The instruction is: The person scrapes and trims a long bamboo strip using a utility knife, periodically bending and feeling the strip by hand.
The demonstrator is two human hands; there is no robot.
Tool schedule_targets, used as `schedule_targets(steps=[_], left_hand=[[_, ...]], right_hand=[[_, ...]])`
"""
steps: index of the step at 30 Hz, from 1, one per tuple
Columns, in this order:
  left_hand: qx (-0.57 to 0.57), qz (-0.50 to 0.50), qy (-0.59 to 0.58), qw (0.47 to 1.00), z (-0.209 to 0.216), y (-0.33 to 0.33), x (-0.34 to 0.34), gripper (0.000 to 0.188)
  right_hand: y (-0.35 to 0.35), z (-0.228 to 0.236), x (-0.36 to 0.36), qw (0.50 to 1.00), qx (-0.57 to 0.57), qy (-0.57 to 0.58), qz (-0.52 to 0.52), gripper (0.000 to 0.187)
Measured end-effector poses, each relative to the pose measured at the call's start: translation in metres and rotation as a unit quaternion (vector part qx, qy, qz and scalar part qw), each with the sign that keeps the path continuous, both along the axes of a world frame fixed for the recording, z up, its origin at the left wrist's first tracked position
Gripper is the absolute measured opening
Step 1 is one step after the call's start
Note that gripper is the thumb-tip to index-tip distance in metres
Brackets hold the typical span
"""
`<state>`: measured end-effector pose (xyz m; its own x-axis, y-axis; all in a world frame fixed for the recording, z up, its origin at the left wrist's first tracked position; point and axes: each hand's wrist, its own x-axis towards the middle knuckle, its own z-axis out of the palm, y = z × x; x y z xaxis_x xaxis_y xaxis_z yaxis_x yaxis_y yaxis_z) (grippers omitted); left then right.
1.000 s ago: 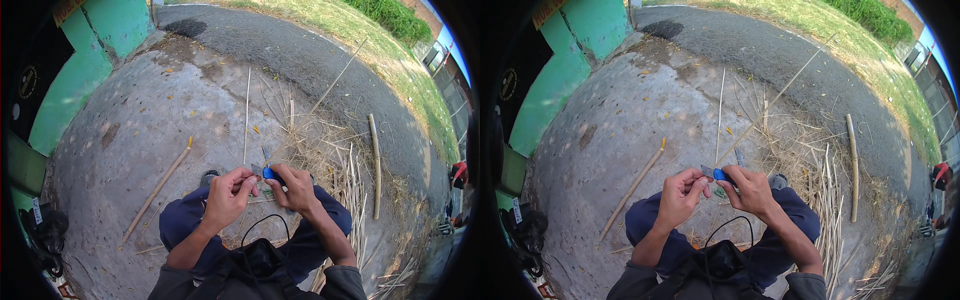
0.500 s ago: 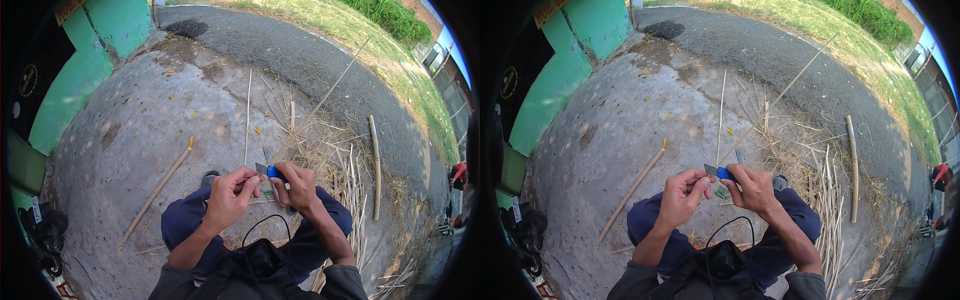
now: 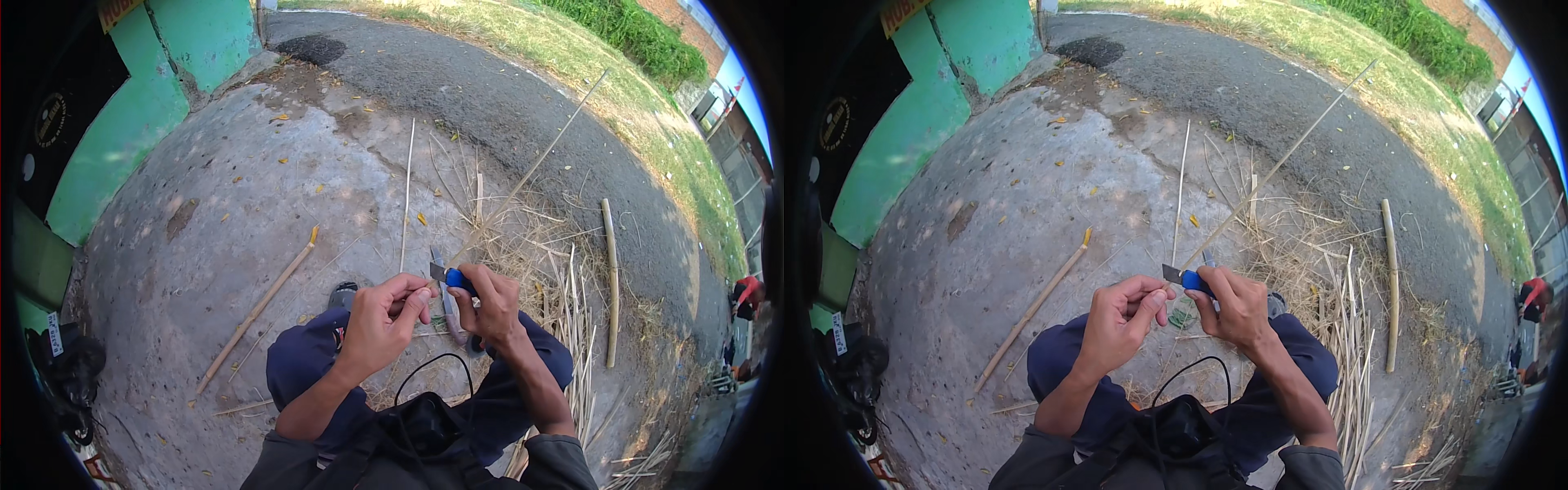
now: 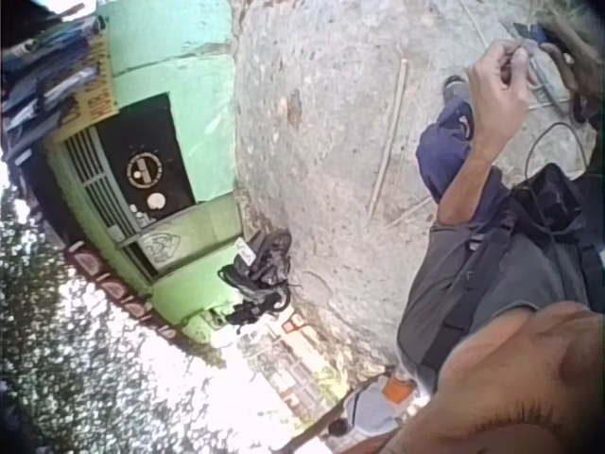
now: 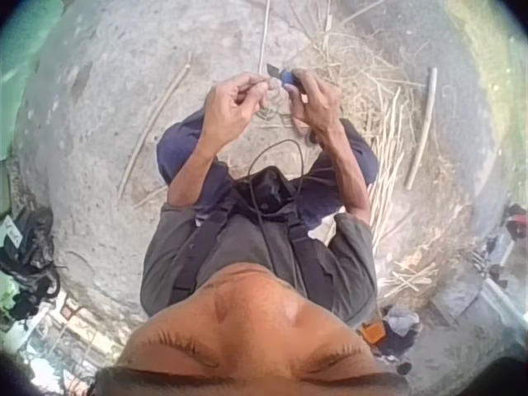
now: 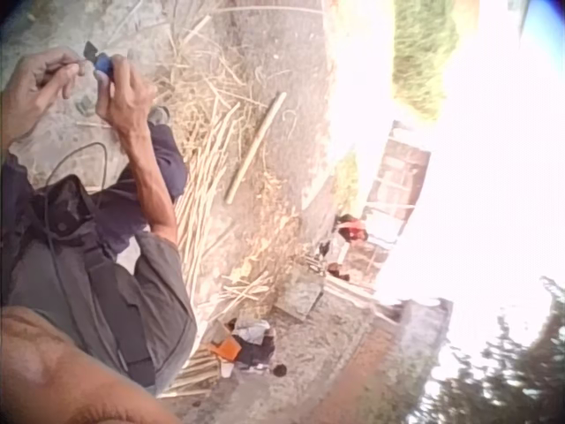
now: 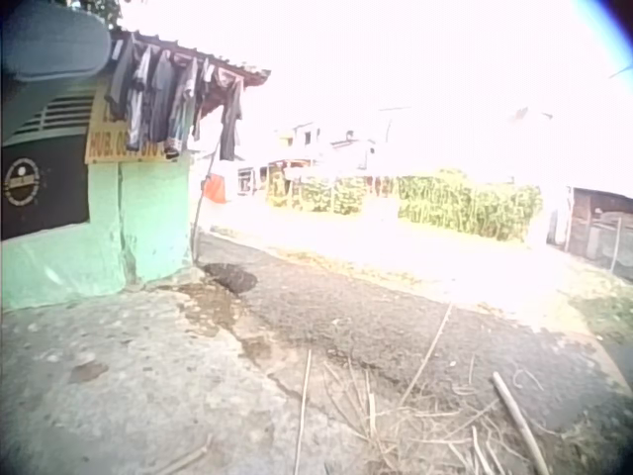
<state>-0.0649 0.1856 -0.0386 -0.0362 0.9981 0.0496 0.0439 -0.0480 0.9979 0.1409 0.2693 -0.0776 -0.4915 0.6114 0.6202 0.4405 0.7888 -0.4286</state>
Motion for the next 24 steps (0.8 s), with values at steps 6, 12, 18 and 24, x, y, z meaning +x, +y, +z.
schedule_targets(steps=[6,12,18,24], left_hand=[[0.01,-0.007,0.006,1.0,-0.008,-0.008,-0.001,0.015],[-0.021,-0.035,0.039,0.998,0.003,-0.017,-0.011,0.015],[-0.025,-0.073,0.091,0.993,-0.009,-0.026,-0.033,0.015],[-0.07,-0.058,0.09,0.992,-0.011,-0.028,-0.084,0.015]], right_hand=[[0.022,0.017,0.022,0.987,-0.063,0.053,-0.141,0.018],[0.05,0.016,0.052,0.964,-0.014,0.117,-0.239,0.019],[0.102,0.007,0.137,0.912,0.01,0.17,-0.373,0.029],[0.127,-0.006,0.207,0.848,0.04,0.186,-0.495,0.039]])
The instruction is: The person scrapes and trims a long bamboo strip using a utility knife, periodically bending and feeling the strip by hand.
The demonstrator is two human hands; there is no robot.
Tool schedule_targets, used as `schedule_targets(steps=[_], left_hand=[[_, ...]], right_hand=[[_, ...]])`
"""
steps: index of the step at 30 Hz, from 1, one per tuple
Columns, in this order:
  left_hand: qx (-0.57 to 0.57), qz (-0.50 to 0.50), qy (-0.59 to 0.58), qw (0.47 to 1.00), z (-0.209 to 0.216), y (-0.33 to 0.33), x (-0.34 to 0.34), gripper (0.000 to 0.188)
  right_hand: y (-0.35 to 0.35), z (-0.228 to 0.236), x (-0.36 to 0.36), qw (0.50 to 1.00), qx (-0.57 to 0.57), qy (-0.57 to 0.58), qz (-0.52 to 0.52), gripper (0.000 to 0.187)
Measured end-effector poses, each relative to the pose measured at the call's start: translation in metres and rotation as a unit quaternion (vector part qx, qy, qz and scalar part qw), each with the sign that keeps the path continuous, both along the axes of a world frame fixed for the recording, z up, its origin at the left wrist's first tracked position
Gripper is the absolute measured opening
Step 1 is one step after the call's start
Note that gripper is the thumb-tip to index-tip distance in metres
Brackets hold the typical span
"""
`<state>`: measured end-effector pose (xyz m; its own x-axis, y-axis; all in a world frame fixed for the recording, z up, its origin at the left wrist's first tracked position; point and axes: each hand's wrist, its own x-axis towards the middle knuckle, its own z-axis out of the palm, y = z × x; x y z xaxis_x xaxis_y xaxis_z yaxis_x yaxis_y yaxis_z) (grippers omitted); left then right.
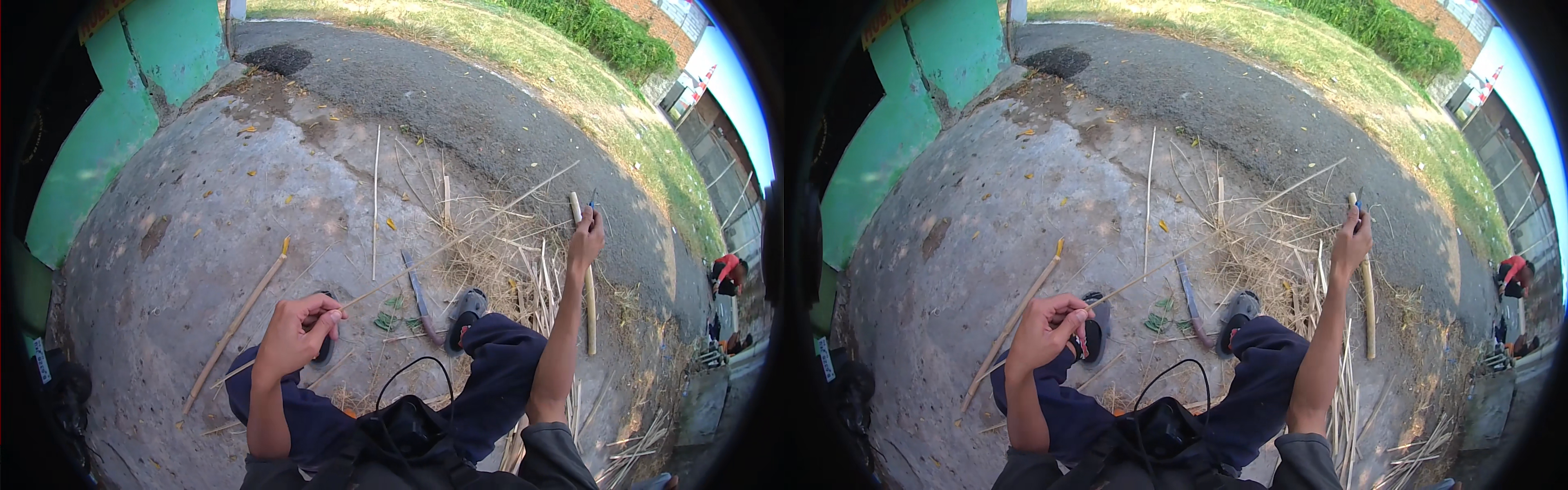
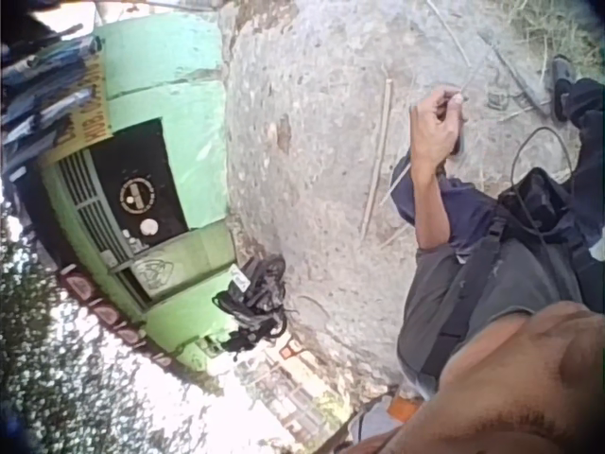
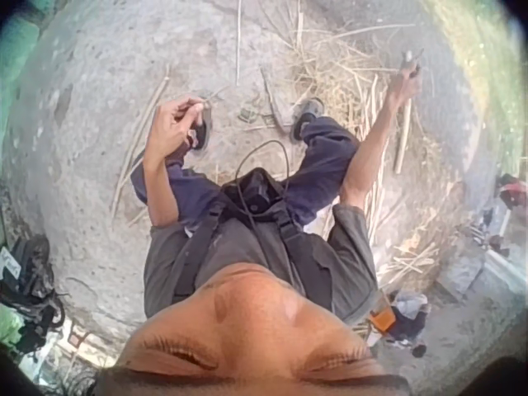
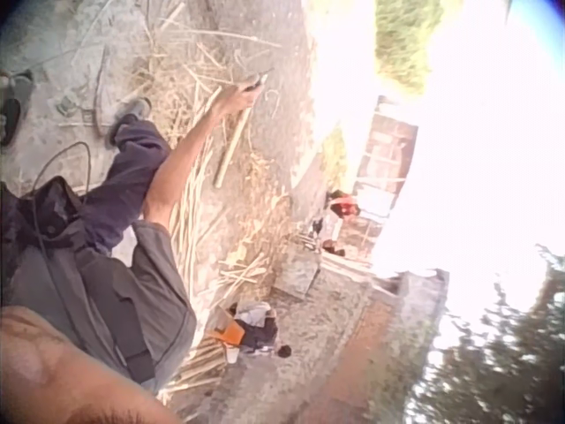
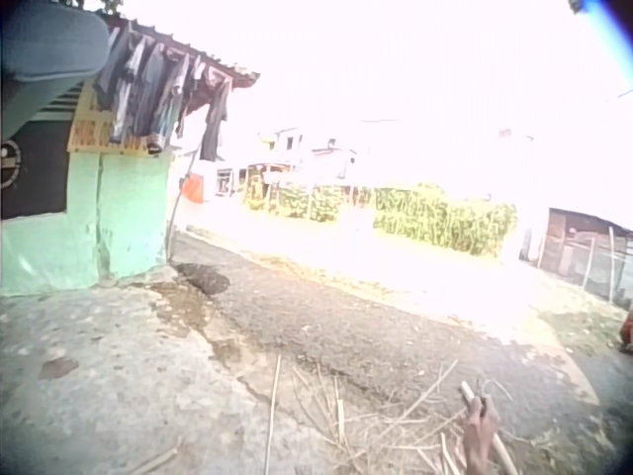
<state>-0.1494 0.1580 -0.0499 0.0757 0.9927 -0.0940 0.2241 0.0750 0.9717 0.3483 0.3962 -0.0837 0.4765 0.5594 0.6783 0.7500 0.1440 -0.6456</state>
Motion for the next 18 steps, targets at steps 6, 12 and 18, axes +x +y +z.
schedule_targets(steps=[6,12,18], left_hand=[[0.015,0.048,0.117,0.992,-0.014,0.008,-0.013,0.015],[0.03,0.006,0.101,0.994,-0.022,0.012,-0.009,0.015],[0.026,-0.006,0.103,0.994,-0.02,0.013,-0.008,0.015]], right_hand=[[-0.01,-0.011,-0.012,0.924,-0.173,0.286,0.187,0.047],[-0.012,0.001,-0.045,0.934,-0.142,0.247,0.218,0.072],[-0.007,-0.007,-0.043,0.93,-0.123,0.259,0.231,0.04]])
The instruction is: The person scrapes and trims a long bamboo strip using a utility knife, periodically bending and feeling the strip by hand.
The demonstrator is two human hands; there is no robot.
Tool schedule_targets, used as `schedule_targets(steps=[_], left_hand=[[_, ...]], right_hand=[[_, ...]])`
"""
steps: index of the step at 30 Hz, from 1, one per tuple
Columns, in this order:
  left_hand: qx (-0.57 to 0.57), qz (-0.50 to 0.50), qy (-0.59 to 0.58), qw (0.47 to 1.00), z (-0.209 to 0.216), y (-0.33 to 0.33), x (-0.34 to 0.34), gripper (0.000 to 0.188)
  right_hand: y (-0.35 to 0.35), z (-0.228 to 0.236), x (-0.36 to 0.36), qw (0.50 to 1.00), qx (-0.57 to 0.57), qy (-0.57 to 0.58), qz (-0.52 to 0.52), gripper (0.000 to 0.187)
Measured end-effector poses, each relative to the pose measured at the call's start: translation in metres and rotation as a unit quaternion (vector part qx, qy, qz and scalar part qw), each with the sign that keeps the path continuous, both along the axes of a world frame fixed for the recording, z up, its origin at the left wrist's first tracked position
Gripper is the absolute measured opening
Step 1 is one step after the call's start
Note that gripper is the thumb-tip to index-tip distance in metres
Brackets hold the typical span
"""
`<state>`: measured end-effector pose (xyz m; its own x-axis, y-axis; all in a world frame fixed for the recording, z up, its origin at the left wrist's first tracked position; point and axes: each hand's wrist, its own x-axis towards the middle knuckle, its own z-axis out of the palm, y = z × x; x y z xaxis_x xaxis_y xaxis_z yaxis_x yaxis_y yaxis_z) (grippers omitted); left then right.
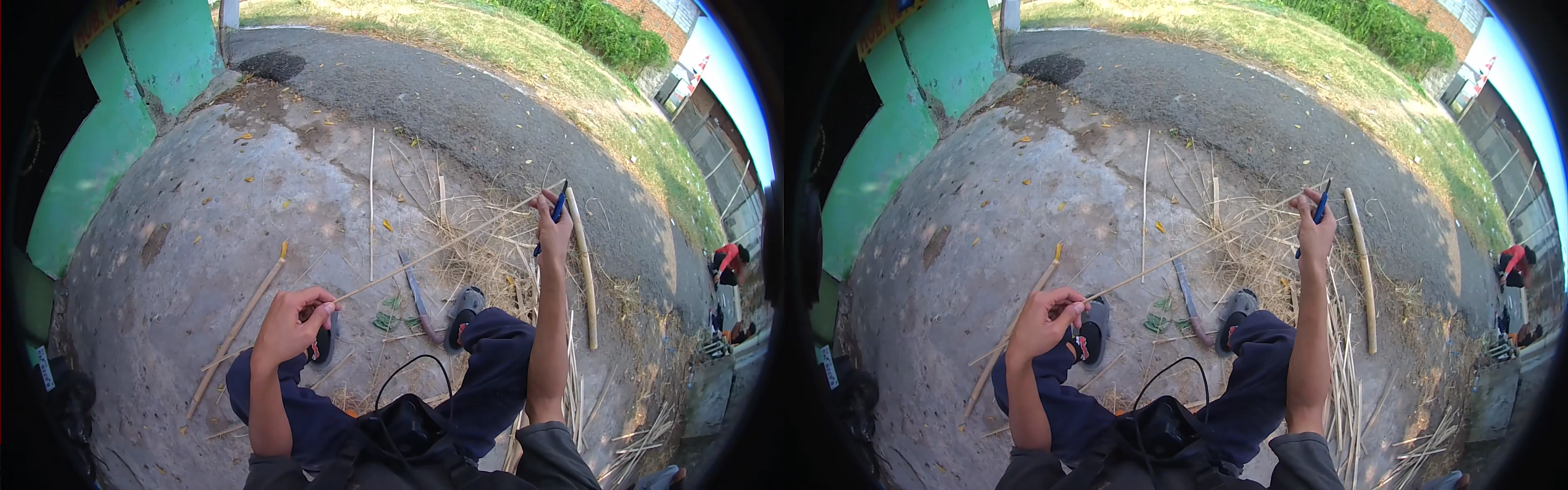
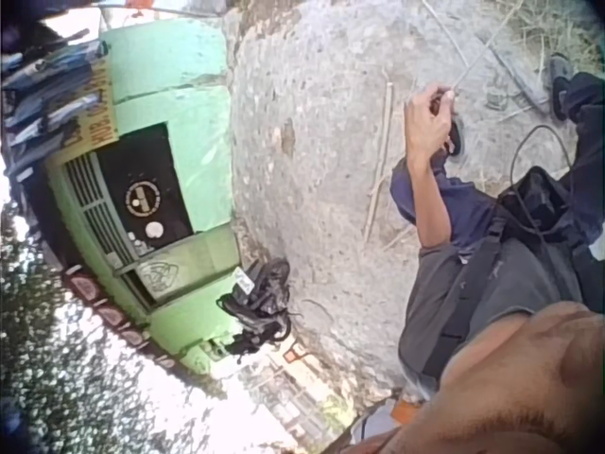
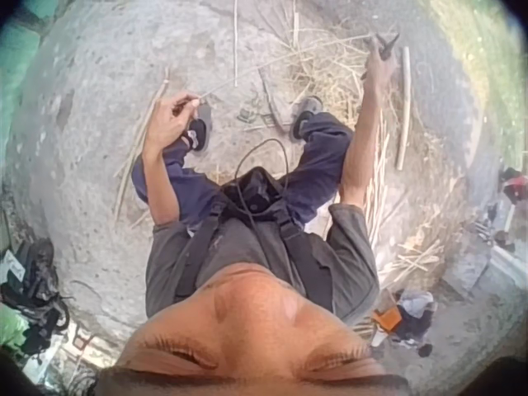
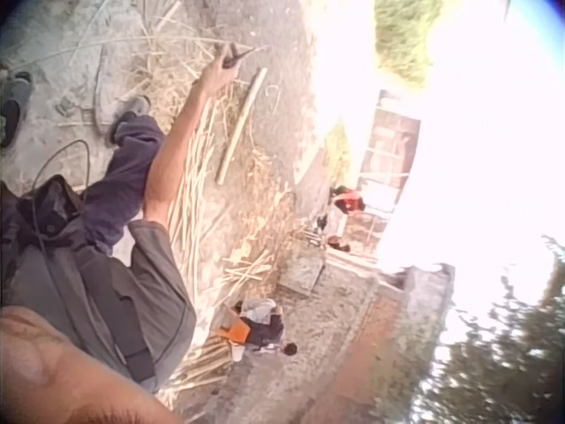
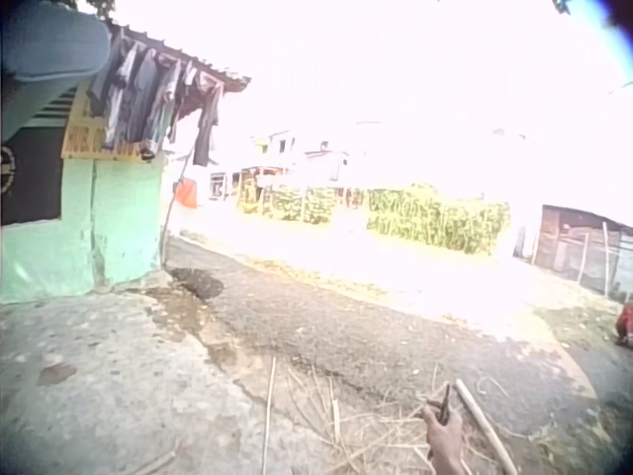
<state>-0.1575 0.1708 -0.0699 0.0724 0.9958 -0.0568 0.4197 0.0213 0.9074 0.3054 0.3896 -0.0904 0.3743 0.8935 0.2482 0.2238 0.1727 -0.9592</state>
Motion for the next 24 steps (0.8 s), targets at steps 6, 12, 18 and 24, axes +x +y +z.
schedule_targets(steps=[6,12,18,24], left_hand=[[-0.008,0.001,0.015,1.0,0.013,-0.002,-0.008,0.013],[-0.002,0.116,0.117,0.986,0.014,-0.003,-0.043,0.014],[0.058,0.209,0.19,0.958,0.004,0.003,-0.038,0.013],[0.095,0.191,0.227,0.95,0.003,0.012,-0.025,0.011]], right_hand=[[0.013,-0.017,0.042,0.995,0.053,0.066,-0.05,0.02],[0.013,-0.028,0.144,0.968,0.112,0.031,-0.223,0.021],[-0.001,-0.043,0.127,0.914,-0.079,-0.321,-0.235,0.03],[-0.019,0.007,0.026,0.955,0.008,-0.281,-0.093,0.031]])
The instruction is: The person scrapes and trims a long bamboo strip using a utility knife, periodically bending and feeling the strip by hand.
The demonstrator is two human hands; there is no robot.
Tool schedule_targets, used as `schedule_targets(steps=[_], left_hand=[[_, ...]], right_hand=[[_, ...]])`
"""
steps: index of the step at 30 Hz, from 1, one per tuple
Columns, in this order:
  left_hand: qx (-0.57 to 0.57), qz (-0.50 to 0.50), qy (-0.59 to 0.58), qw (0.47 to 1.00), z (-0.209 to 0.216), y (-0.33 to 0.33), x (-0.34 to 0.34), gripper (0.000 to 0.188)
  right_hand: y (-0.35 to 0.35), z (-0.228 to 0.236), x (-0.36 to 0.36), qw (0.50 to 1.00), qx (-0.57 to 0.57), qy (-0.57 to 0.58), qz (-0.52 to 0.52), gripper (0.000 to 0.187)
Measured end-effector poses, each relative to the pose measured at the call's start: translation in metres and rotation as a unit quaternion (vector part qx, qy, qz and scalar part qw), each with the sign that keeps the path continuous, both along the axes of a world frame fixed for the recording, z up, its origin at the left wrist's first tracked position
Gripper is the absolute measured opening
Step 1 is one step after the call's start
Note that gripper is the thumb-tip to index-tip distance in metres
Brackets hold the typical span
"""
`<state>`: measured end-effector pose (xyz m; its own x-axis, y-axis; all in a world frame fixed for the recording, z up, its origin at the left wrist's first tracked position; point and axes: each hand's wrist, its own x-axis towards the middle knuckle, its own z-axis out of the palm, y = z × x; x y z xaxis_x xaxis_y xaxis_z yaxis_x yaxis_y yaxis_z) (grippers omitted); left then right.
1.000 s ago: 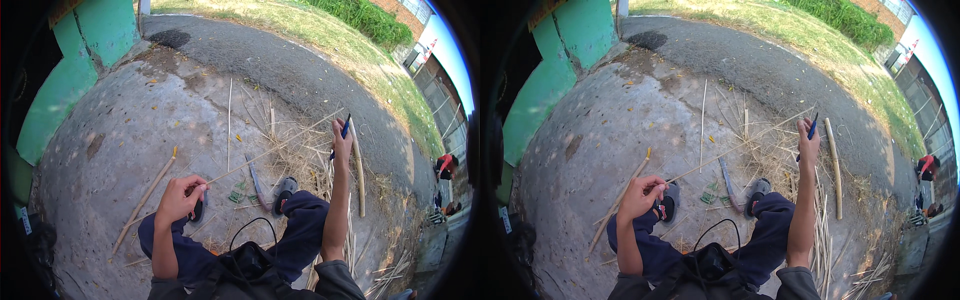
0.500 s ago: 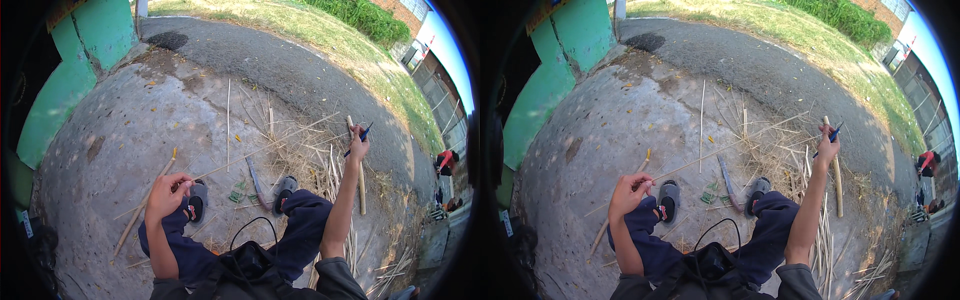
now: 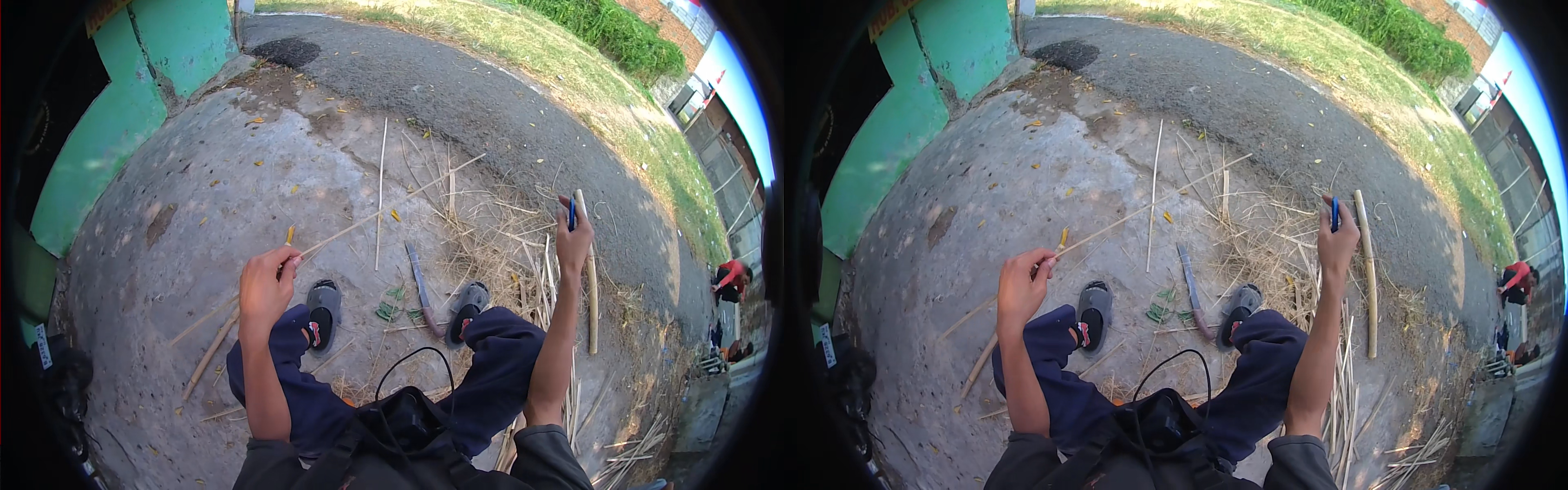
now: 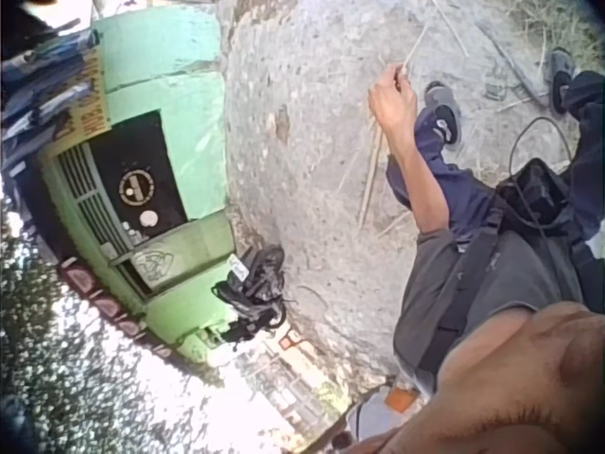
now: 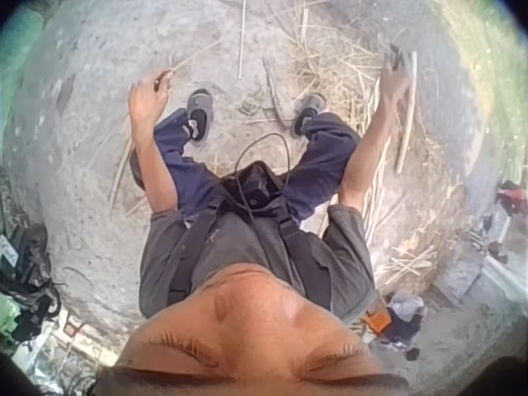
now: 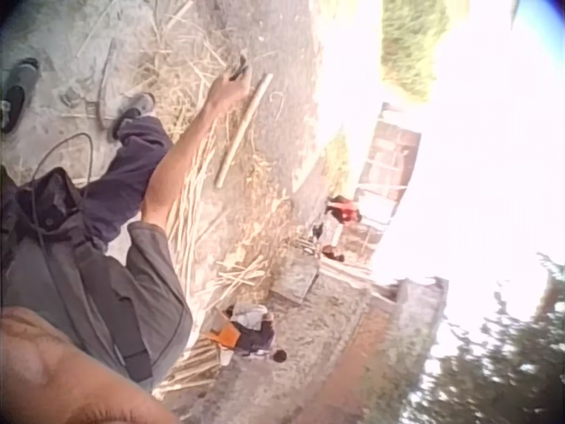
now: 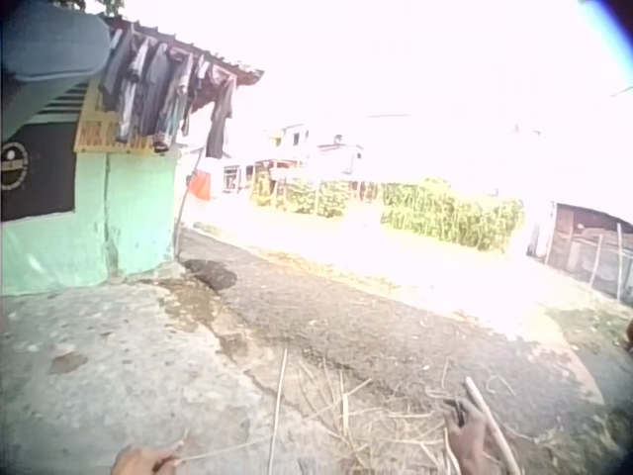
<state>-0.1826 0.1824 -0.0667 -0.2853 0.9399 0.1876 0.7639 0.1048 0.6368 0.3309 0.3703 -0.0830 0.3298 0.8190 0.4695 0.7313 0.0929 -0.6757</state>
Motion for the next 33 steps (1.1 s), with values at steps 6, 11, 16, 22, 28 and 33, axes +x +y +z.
schedule_targets(steps=[6,11,16,22,28,33], left_hand=[[0.02,-0.077,-0.056,0.995,-0.003,0.008,0.013,0.011],[0.031,-0.143,-0.073,0.987,0.003,0.008,0.016,0.013],[0.046,-0.161,-0.078,0.983,0.002,0.006,0.017,0.012],[0.04,-0.081,-0.038,0.995,0.015,0.005,0.024,0.013],[0.152,-0.03,-0.04,0.987,0.0,0.009,0.025,0.009],[0.177,-0.006,-0.01,0.984,0.005,0.01,0.032,0.007]], right_hand=[[-0.015,0.007,-0.061,0.958,0.054,-0.101,0.262,0.044],[-0.025,0.012,-0.083,0.943,-0.024,-0.152,0.295,0.047],[-0.024,0.007,-0.076,0.941,-0.073,-0.143,0.298,0.034],[-0.034,0.015,-0.074,0.951,-0.072,-0.076,0.291,0.024],[-0.034,0.012,-0.079,0.947,-0.058,-0.086,0.304,0.023],[-0.036,0.012,-0.085,0.957,-0.058,-0.111,0.26,0.025]])
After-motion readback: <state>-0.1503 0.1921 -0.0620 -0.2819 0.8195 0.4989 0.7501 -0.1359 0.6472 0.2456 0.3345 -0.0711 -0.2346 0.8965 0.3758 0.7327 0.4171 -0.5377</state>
